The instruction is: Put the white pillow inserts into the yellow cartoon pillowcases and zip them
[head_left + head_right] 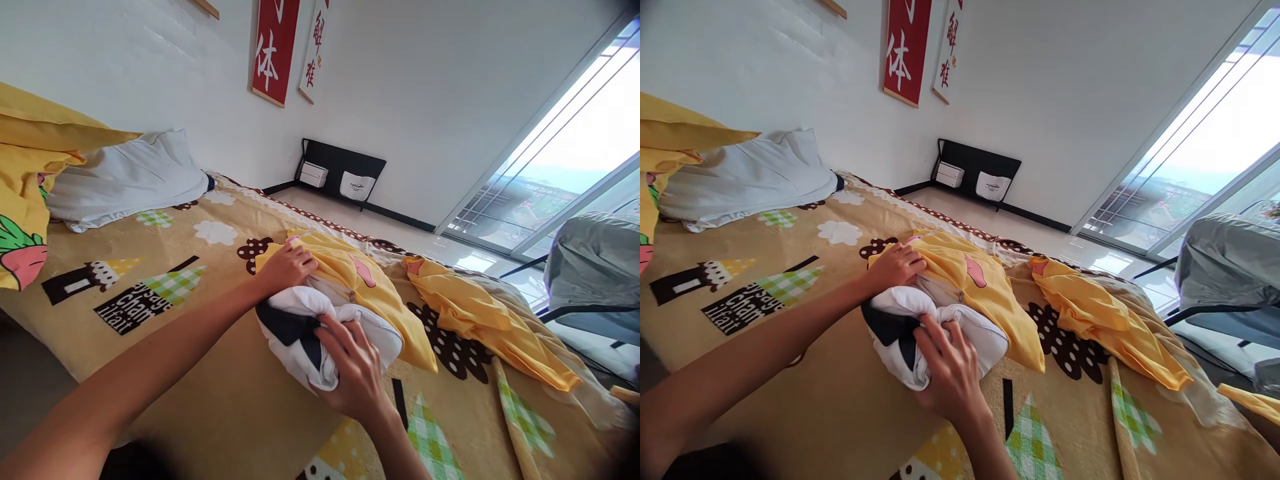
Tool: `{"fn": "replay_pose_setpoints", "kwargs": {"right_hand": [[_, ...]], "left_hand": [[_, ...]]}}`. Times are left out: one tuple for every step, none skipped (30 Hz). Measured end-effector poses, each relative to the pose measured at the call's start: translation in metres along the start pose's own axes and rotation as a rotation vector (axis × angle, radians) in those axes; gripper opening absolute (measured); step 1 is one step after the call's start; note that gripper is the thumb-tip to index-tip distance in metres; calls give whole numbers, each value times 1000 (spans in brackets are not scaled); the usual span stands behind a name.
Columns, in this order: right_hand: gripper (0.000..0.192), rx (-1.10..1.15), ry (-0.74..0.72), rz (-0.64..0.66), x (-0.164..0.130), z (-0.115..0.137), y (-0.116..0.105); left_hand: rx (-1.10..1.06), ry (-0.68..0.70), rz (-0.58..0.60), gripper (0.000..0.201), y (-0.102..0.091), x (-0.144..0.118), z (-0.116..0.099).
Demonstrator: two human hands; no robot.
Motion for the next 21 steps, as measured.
{"fn": "replay_pose_setpoints", "kwargs": {"right_hand": [[43, 12, 37, 6, 1, -6, -1], [44, 28, 76, 15, 1, -13, -1], [45, 45, 112, 23, 1, -20, -1], [45, 60, 145, 35, 0, -25, 0], [45, 70, 173, 49, 0, -30, 2], [45, 74, 196, 66, -1, -33, 4], [45, 73, 213, 89, -2, -34, 6], [46, 71, 225, 119, -4, -35, 9], [47, 67, 236, 157, -5, -34, 13], [48, 62, 247, 198, -7, -33, 16], [49, 54, 262, 233, -8, -32, 20], [49, 43, 284, 258, -10, -32, 22], [50, 30, 310, 272, -11, -34, 24], [50, 17, 341, 277, -12, -36, 24], [50, 5, 373, 275, -13, -40, 24], [50, -3, 402, 266, -13, -44, 24], [51, -8, 432, 251, -14, -49, 23], [51, -9, 461, 232, -14, -54, 22], [51, -8, 491, 210, -15, -59, 20], [50, -5, 523, 187, -15, -63, 18], [50, -1, 552, 166, -16, -67, 16]], "left_hand": [[13, -78, -9, 14, -4, 1, 8], [20, -158, -22, 13, -8, 3, 14], [17, -224, -37, 12, -13, 5, 18], [-1, -273, -52, 11, -17, 8, 19], [-34, -303, -65, 10, -21, 11, 17], [-81, -327, -76, 9, -24, 15, 15], [-140, -356, -83, 8, -25, 18, 11], [-207, -395, -83, 8, -26, 21, 7], [-277, -439, -77, 7, -26, 23, 4], [-344, -483, -71, 7, -25, 25, 0], [-401, -515, -66, 8, -24, 25, -3], [-439, -530, -64, 9, -24, 25, -7], [-454, -527, -67, 11, -25, 25, -11], [-446, -510, -75, 12, -27, 24, -15], [-421, -484, -86, 14, -29, 24, -18], [-390, -450, -93, 14, -31, 23, -22], [-361, -414, -95, 14, -32, 23, -26], [-338, -375, -93, 14, -33, 22, -29], [-325, -332, -86, 14, -34, 23, -33], [-319, -286, -74, 14, -34, 23, -37], [-311, -241, -63, 14, -33, 23, -40]]}}
Point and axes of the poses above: each hand's wrist, its own x-axis towards the middle knuckle, its own y-axis out of the palm, z = x × y, the point moved 6 cm from there along x, towards the middle knuckle, and after that the axes turned 15 degrees about -z, right-handed, at the moved point
